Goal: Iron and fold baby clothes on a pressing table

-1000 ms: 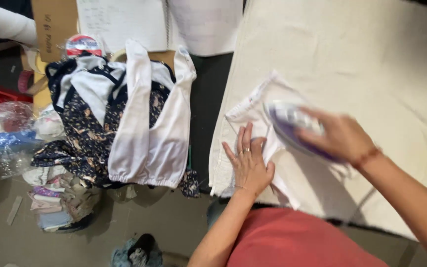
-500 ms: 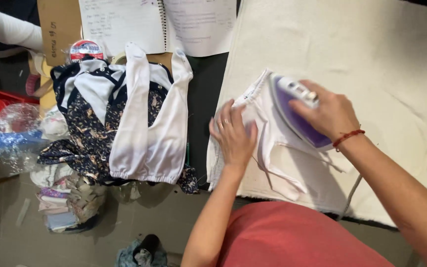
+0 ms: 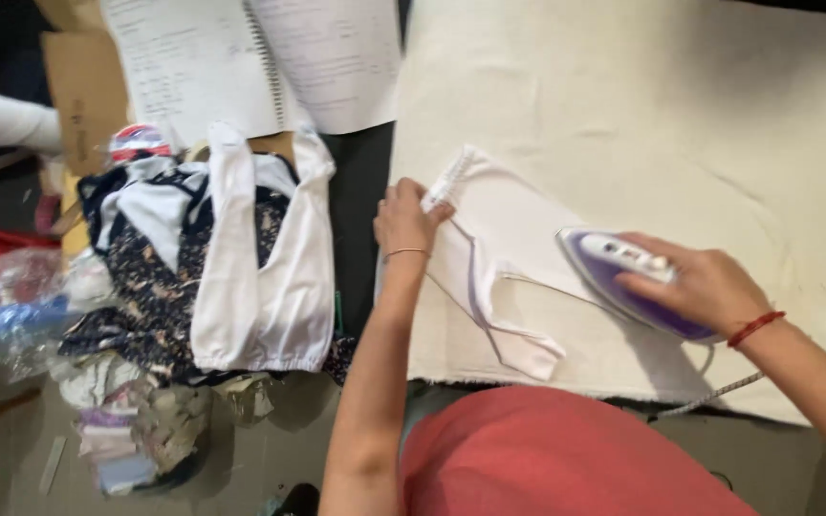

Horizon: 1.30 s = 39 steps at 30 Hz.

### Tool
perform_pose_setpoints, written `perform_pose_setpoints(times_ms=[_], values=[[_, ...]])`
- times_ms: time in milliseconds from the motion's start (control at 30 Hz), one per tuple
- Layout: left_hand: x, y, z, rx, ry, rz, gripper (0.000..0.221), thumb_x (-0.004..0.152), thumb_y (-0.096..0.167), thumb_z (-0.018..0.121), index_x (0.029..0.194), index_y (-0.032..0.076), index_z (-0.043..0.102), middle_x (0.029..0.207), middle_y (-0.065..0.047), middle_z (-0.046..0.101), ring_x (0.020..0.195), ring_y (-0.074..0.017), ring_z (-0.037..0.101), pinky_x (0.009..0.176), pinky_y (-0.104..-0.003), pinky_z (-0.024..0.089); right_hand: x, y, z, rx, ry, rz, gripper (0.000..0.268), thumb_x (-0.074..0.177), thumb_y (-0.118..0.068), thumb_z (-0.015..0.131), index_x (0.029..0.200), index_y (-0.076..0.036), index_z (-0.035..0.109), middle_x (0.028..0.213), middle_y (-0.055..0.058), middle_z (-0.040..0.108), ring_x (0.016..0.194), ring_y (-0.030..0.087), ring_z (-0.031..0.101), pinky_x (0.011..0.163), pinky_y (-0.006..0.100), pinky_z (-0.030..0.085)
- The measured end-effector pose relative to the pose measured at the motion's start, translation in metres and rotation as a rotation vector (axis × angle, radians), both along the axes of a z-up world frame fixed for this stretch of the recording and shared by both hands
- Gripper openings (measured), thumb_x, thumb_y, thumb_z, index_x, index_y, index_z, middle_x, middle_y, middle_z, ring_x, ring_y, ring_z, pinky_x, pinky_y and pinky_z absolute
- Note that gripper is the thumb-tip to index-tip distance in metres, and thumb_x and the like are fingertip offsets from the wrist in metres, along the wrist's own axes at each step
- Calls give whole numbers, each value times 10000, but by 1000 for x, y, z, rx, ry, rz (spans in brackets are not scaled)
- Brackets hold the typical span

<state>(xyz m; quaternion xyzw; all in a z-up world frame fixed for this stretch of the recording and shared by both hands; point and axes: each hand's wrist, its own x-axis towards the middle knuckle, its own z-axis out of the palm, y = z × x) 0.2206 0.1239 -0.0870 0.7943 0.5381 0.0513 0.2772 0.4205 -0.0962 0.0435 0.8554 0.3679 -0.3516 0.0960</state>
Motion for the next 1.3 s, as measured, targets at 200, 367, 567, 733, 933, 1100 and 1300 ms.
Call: perform_pose_setpoints(times_ms=[200,367,567,733,933,1100,1300], values=[[-1,0,37,-42,43,-338,379,748,463,576,713,92,508,755,-94,497,701,-307,516,553,-419,380,56,-63,-21,125,-213,-305,532,712,-499,556,1216,-331,537,1018,58,627,836,312,627,695,369,465],[1,-24,133,163,-381,-621,347,700,462,589,581,137,618,1136,-8,500,1042,-203,444,901,-450,207,63,-87,-36,530,-943,283,759,747,-491,661,1340,-31,550,940,156,570,908,260,543,766,319,475],[7,-57,238,-8,-807,-822,410,729,348,590,459,143,359,1388,-136,247,1351,-261,143,1065,-669,1,-51,-18,25,1149,253,125,523,641,-316,649,1102,-92,542,1182,93,494,1128,227,439,1007,379,289],[-1,-61,285,31,-765,-1034,370,795,388,469,525,144,539,1348,-83,315,1371,-355,143,1046,-741,-141,-56,-33,0,1214,605,67,566,597,-393,667,1039,-53,568,1078,84,580,1034,196,505,917,339,369],[-14,-63,317,206,-687,-967,298,785,297,607,545,172,484,1334,-65,342,1362,-319,141,1090,-689,-124,-65,-13,37,821,606,-402,774,705,-607,204,1133,-51,531,1151,75,564,1053,157,496,950,299,320],[-19,-70,320,279,-800,-883,359,810,377,494,526,158,502,1344,-148,290,1338,-288,133,1113,-583,-126,-91,1,41,913,1109,-782,470,727,-273,400,1029,51,556,1045,168,597,957,250,539,835,358,385],[-47,-64,315,460,-815,-779,341,805,361,496,554,131,493,1339,-204,316,1320,-331,210,1088,-513,-34,-61,-10,38,1171,1545,-734,361,725,-112,613,1036,-11,461,875,214,599,736,311,592,614,394,454]])
